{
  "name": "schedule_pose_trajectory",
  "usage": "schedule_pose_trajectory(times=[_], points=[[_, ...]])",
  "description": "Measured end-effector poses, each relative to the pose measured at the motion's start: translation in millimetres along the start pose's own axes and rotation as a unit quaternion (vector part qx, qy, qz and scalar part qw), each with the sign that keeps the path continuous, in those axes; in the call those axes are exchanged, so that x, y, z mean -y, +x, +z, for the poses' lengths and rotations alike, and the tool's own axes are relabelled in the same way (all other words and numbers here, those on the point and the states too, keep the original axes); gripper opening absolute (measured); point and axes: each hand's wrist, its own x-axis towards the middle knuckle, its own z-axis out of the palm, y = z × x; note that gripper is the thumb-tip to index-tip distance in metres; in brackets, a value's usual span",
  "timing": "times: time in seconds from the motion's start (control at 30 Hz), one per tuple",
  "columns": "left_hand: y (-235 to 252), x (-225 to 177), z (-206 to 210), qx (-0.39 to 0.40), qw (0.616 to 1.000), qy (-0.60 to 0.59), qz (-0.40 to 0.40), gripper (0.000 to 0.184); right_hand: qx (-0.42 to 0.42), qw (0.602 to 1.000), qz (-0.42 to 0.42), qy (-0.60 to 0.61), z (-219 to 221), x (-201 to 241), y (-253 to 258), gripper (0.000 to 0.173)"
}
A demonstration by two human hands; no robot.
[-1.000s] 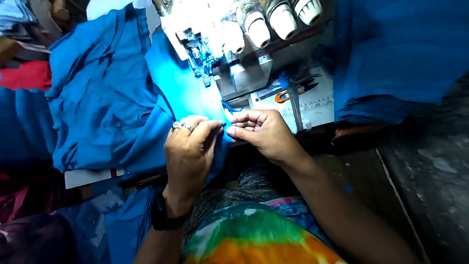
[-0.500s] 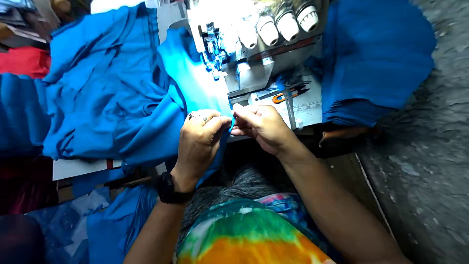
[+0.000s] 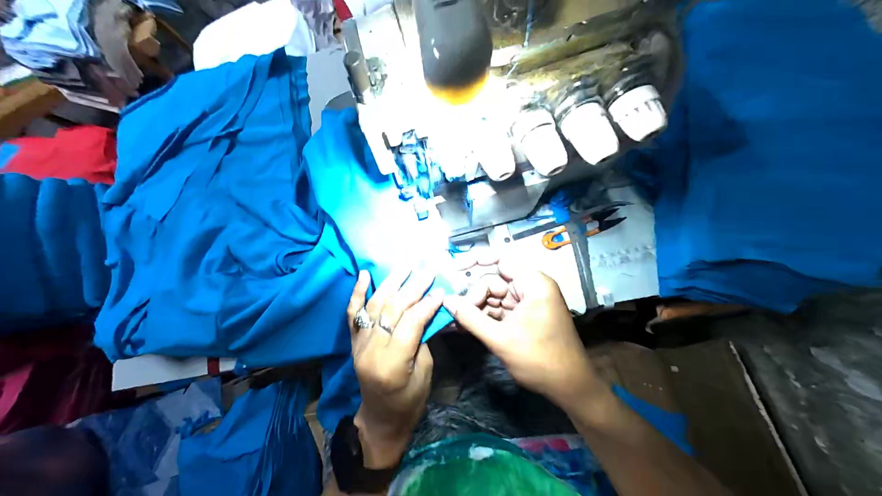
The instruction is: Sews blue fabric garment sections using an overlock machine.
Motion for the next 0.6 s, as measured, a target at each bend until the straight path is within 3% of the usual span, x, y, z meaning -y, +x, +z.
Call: schedule_pose_trajectory(times=[0.1, 0.33, 0.47, 0.6], points=[[16.2, 5.2, 2.1, -0.02, 1.0, -0.004, -0.01, 0.027, -0.017, 0.996, -0.07, -0.047, 1.1, 0.4, 18.3, 0.012], [65.3, 23.4, -1.0, 0.009, 0.998, 0.057, -0.011, 0.025, -0.06, 0.979, -0.135, -0.142, 4.4, -1.2, 45.2, 0.012], [89.9, 37.2, -3.1, 0.035, 0.999, 0.035, 0.0, 0.028, -0.029, 0.988, -0.127, -0.087, 2.3, -3.1, 28.9, 0.018], [79.4, 35.1, -9.5, 0.042, 0.997, 0.065, -0.03, 0.046, 0.014, 0.996, -0.086, -0.037, -3.1, -0.6, 4.3, 0.013]])
